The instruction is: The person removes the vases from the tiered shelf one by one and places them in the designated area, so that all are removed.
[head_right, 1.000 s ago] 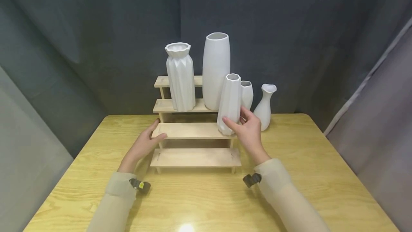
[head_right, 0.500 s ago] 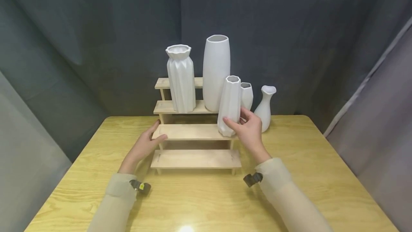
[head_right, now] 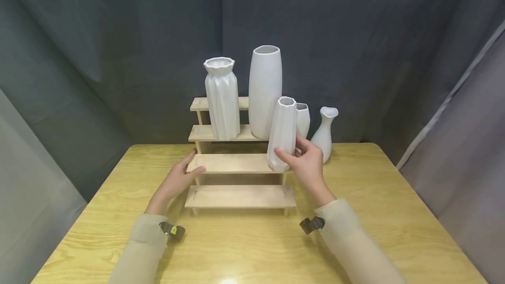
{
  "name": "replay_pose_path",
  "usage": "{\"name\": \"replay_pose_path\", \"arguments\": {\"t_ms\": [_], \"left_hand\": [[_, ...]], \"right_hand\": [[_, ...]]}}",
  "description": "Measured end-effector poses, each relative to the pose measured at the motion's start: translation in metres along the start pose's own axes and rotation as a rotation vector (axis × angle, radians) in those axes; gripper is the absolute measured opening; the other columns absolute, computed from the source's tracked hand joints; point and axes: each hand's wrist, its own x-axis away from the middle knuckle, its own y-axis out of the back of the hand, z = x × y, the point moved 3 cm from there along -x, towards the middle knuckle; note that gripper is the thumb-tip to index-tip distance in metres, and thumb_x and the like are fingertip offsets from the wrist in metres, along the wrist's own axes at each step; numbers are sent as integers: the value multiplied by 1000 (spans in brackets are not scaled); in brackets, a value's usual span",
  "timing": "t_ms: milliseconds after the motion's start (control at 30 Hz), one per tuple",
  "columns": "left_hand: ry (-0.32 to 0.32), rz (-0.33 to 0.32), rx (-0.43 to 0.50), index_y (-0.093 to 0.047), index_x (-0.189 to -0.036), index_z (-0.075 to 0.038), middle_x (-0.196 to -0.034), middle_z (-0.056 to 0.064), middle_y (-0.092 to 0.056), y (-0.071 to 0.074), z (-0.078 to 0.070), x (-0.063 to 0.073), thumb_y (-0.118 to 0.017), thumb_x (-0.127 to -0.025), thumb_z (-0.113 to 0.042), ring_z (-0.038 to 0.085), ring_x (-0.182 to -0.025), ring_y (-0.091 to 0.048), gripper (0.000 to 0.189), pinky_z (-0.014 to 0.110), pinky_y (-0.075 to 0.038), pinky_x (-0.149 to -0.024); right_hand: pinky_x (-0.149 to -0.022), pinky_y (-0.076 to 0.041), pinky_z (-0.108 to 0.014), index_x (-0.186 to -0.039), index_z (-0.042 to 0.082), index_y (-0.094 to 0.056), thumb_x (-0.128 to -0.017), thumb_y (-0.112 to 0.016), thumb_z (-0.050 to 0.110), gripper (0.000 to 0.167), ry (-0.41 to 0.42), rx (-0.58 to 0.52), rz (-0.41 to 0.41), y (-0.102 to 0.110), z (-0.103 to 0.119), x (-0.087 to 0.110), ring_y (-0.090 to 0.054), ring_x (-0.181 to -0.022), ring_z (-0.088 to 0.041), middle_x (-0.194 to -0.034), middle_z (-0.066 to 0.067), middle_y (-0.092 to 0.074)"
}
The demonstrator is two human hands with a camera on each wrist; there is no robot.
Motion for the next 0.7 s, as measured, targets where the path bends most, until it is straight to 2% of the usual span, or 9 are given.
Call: {"name": "replay_pose_path", "arguments": {"t_ms": [300, 700], "left_hand": [[0, 2, 2, -16, -160, -15, -163, -2, -13, 0, -3, 3, -61, -92, -57, 21, -148, -12, 92, 47, -18, -118], [-1, 1, -8, -16, -160, -15, -163, -2, -14, -1, -3, 3, -61, -92, -57, 21, -148, -12, 91, 45, -19, -118]], "right_hand": [[-96, -51, -35, -135, 5, -61, -79, -85, 29, 65, 0, 52, 15, 7, 4, 10, -59, -113, -22, -127, -11, -63], [-88, -53, -24, -132, 3, -61, -78, -86, 29, 65, -33, 37, 18, 17, 8, 21, -60, -115, -25, -127, -13, -62]]}}
